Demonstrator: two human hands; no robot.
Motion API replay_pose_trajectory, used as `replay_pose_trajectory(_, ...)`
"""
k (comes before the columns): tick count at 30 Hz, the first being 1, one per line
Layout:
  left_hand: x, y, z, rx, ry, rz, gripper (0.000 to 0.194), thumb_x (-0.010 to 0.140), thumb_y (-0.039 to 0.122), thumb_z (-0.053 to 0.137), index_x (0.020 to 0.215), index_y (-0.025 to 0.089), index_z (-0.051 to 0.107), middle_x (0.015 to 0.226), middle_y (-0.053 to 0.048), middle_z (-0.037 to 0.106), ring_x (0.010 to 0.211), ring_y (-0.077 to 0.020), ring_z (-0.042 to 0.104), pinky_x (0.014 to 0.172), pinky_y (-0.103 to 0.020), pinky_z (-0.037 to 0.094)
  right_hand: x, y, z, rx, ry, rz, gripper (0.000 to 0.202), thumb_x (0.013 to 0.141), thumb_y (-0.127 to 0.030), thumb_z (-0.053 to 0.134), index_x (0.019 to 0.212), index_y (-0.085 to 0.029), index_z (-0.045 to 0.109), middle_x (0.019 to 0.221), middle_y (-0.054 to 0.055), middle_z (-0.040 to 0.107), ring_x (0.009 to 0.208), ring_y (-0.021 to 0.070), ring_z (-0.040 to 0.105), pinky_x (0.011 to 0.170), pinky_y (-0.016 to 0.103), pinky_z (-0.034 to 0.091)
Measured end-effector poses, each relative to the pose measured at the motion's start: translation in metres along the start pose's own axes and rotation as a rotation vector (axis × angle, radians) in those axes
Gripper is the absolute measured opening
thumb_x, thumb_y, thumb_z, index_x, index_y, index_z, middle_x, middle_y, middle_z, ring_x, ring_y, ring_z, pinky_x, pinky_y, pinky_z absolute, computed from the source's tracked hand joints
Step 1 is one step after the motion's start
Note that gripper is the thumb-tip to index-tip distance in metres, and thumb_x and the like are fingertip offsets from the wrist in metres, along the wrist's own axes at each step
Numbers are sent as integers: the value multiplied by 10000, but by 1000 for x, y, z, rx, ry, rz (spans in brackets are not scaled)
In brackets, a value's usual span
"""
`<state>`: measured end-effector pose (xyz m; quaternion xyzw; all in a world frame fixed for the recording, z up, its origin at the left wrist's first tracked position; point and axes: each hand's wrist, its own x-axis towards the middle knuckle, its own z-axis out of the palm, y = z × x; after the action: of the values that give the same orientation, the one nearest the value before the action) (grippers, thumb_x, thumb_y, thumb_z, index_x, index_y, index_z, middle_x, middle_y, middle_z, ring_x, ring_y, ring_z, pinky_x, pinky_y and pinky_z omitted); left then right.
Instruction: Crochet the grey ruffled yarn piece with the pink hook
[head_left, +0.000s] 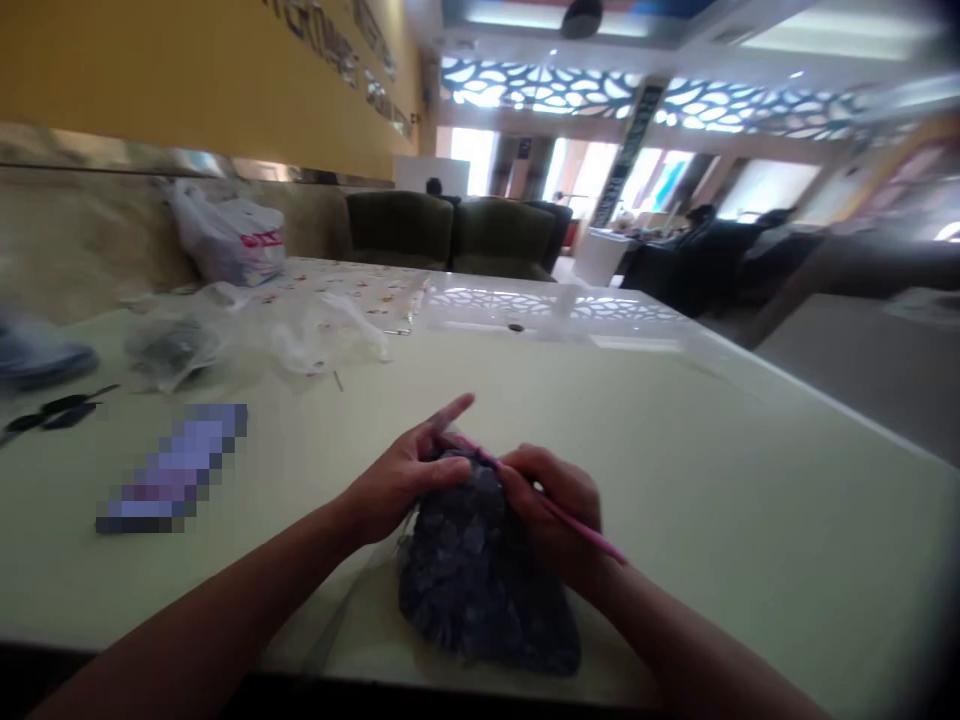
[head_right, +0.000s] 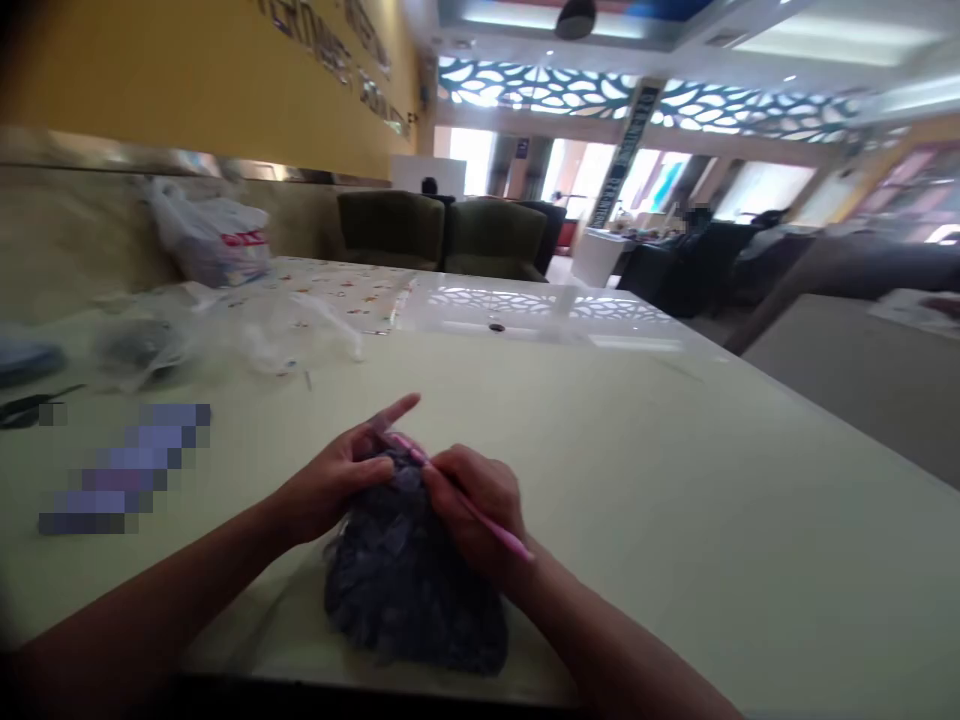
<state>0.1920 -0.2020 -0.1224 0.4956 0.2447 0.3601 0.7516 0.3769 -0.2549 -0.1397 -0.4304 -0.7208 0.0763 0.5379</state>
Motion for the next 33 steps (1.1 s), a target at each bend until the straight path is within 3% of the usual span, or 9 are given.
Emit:
replay_pose_trajectory(4, -5, 2, 7, 11, 26, -64, 900, 722, 188, 821, 1497, 305, 379, 896, 6, 657, 796, -121, 594, 787, -255, 434, 1, 2, 0, 11, -64, -117, 196, 943, -268, 568, 766, -187, 590, 625, -31, 568, 535, 82, 484, 550, 208, 392)
replay_pose_trajectory(9, -4, -3, 9, 174, 66, -78, 852, 694, 172, 831, 1450, 314, 465, 821, 30, 604, 774, -120, 560, 780, -268, 429, 9, 11, -2, -126, -258, -299, 305, 980, -264, 508, 686, -182, 511, 592, -50, 480, 500, 71, 382, 508, 225, 296)
replay_pose_trajectory(12, -2, -8, 11, 215, 204, -10, 674, 702, 174, 817, 1336, 269, 608, 886, -4, 639, 868, -155, 584, 827, -280, 424, 9, 10, -1, -460, -185, -417, 303, 968, -183, 460, 667, -184, 499, 591, -30, 474, 519, 101, 371, 527, 275, 264)
replay_pose_trajectory(14, -1, -9, 13, 142, 230, -22, 597, 701, 179, 816, 1273, 240, 657, 891, -13, 666, 872, -157, 599, 839, -270, 421, 5, 5, 0, -613, -108, -461, 260, 956, -154, 450, 712, -183, 532, 609, -8, 496, 548, 126, 402, 552, 300, 278)
replay_pose_trajectory(17, -1, -5, 13, -40, 81, -185, 616, 682, 167, 818, 1273, 214, 653, 879, -18, 698, 815, -147, 624, 814, -260, 442, 1, -2, -1, -616, -40, -530, 180, 939, -135, 473, 791, -182, 564, 629, 4, 538, 574, 144, 455, 581, 311, 334)
replay_pose_trajectory(20, -2, 2, 6, -124, -66, -271, 659, 668, 116, 791, 1303, 188, 628, 850, -27, 706, 762, -140, 635, 760, -246, 465, 1, -1, -2, -442, -6, -571, 128, 927, -149, 543, 808, -193, 565, 645, -4, 590, 590, 133, 523, 615, 295, 412)
replay_pose_trajectory(23, -2, 8, -5, -140, -97, -210, 714, 680, 115, 762, 1364, 201, 573, 869, -38, 707, 763, -145, 640, 745, -245, 476, 4, 1, -4, -238, -17, -503, 121, 918, -160, 576, 800, -187, 577, 653, 5, 623, 593, 127, 576, 611, 272, 457)
replay_pose_trajectory(27, -1, 15, -15, -94, -99, -175, 714, 669, 138, 755, 1360, 175, 578, 889, -59, 701, 773, -162, 639, 736, -255, 483, 9, -3, -11, -42, -51, -274, 177, 921, -172, 564, 750, -189, 608, 647, 2, 641, 558, 109, 569, 563, 242, 441)
replay_pose_trajectory(33, -1, 19, -18, -77, -85, -192, 634, 636, 143, 761, 1262, 157, 663, 842, -36, 673, 682, -122, 594, 666, -225, 476, 18, -2, -28, 346, -263, 52, 250, 926, -185, 546, 696, -162, 642, 626, 7, 653, 522, 97, 537, 511, 224, 413)
